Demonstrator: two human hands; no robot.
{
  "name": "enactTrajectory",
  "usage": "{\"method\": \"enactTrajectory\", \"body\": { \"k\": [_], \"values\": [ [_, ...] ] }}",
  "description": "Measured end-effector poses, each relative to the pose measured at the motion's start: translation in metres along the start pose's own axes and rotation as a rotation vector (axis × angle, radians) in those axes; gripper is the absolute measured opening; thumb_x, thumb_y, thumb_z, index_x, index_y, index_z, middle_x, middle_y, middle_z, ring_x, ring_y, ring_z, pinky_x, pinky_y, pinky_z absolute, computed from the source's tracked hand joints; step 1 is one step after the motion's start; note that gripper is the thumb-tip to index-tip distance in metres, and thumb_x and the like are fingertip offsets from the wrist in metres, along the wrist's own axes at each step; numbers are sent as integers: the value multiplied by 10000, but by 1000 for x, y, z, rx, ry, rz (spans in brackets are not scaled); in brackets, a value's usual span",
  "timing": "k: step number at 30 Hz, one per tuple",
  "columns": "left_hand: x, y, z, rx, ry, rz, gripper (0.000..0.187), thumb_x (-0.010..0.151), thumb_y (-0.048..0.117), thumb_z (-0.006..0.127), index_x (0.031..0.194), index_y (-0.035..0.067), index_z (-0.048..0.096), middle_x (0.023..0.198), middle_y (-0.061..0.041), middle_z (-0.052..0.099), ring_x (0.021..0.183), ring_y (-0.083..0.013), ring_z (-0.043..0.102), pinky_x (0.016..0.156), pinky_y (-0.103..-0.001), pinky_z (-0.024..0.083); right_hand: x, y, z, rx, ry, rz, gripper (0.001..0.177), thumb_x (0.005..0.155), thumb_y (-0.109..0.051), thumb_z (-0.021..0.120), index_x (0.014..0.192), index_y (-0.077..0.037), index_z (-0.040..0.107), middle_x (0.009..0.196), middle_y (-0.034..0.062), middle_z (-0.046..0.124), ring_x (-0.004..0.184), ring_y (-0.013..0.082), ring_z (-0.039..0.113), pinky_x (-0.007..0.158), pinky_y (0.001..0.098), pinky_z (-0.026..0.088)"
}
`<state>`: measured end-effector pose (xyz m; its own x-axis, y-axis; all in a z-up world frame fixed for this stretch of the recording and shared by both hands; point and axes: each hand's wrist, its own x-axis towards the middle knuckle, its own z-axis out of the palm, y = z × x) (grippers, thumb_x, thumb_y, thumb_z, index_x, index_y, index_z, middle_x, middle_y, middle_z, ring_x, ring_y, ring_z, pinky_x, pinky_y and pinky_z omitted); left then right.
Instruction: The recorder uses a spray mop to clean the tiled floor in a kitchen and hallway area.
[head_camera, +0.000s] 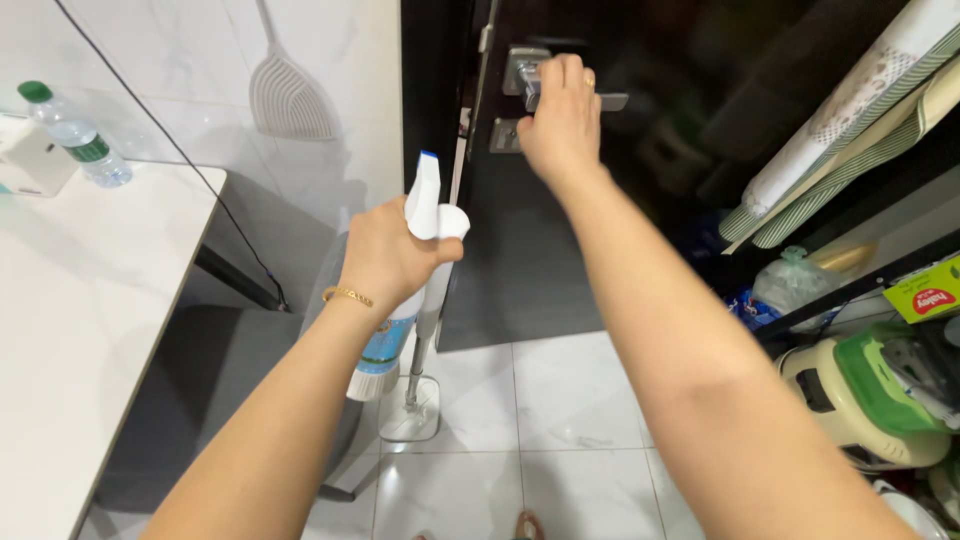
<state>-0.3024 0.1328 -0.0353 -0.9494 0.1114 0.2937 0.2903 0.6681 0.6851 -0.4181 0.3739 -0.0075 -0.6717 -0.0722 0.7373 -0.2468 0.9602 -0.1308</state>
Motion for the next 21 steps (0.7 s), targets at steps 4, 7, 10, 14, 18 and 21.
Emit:
{"method": "enactTrajectory", "body": {
  "k": [4, 7, 10, 14, 18, 21],
  "values": [
    [-4, -9, -11, -36, 14, -6, 444, 657, 391, 836, 928, 57, 725, 838, -180, 749, 810, -384, 715, 772, -435, 572, 14, 10, 4, -1, -122, 42, 514, 767, -205, 816, 1201, -28, 605, 1219, 152, 592, 1182, 376, 507, 929, 479, 465],
    [-9, -19, -15, -72, 59, 17, 425, 672, 405, 835, 894, 58, 731, 834, -169, 754, 811, -363, 732, 775, -428, 577, 19, 11, 0, -17, -250, 139, 493, 887, -400, 784, 1196, -47, 632, 1180, 134, 654, 1185, 355, 537, 940, 463, 486],
    [-6, -27, -18, -4, 96, 63, 403, 675, 385, 859, 871, 53, 740, 828, -179, 743, 801, -385, 712, 771, -445, 565, 20, 2, -15, -70, -274, 215, 458, 915, -471, 747, 1162, -91, 681, 1097, 152, 691, 1111, 346, 602, 900, 465, 513],
    [-11, -41, -29, -46, 93, -10, 446, 674, 421, 852, 901, 56, 731, 827, -174, 745, 820, -370, 725, 769, -441, 572, 3, -10, -34, -75, -248, 251, 370, 901, -464, 746, 1095, -149, 740, 985, 162, 706, 986, 352, 659, 844, 474, 529],
    [-15, -57, -47, -53, 82, -29, 414, 691, 397, 835, 923, 65, 749, 860, -180, 746, 851, -379, 723, 795, -446, 568, -16, -32, -54, -77, -208, 240, 298, 853, -400, 756, 1015, -149, 765, 894, 126, 740, 938, 336, 684, 816, 471, 540],
    [-18, -69, -58, -62, 71, -10, 404, 700, 377, 835, 939, 64, 746, 874, -182, 750, 863, -378, 720, 801, -446, 563, -30, -62, -75, -137, -227, 255, 240, 841, -321, 753, 987, -131, 768, 868, 131, 754, 900, 354, 700, 796, 486, 551]
  ]
}}
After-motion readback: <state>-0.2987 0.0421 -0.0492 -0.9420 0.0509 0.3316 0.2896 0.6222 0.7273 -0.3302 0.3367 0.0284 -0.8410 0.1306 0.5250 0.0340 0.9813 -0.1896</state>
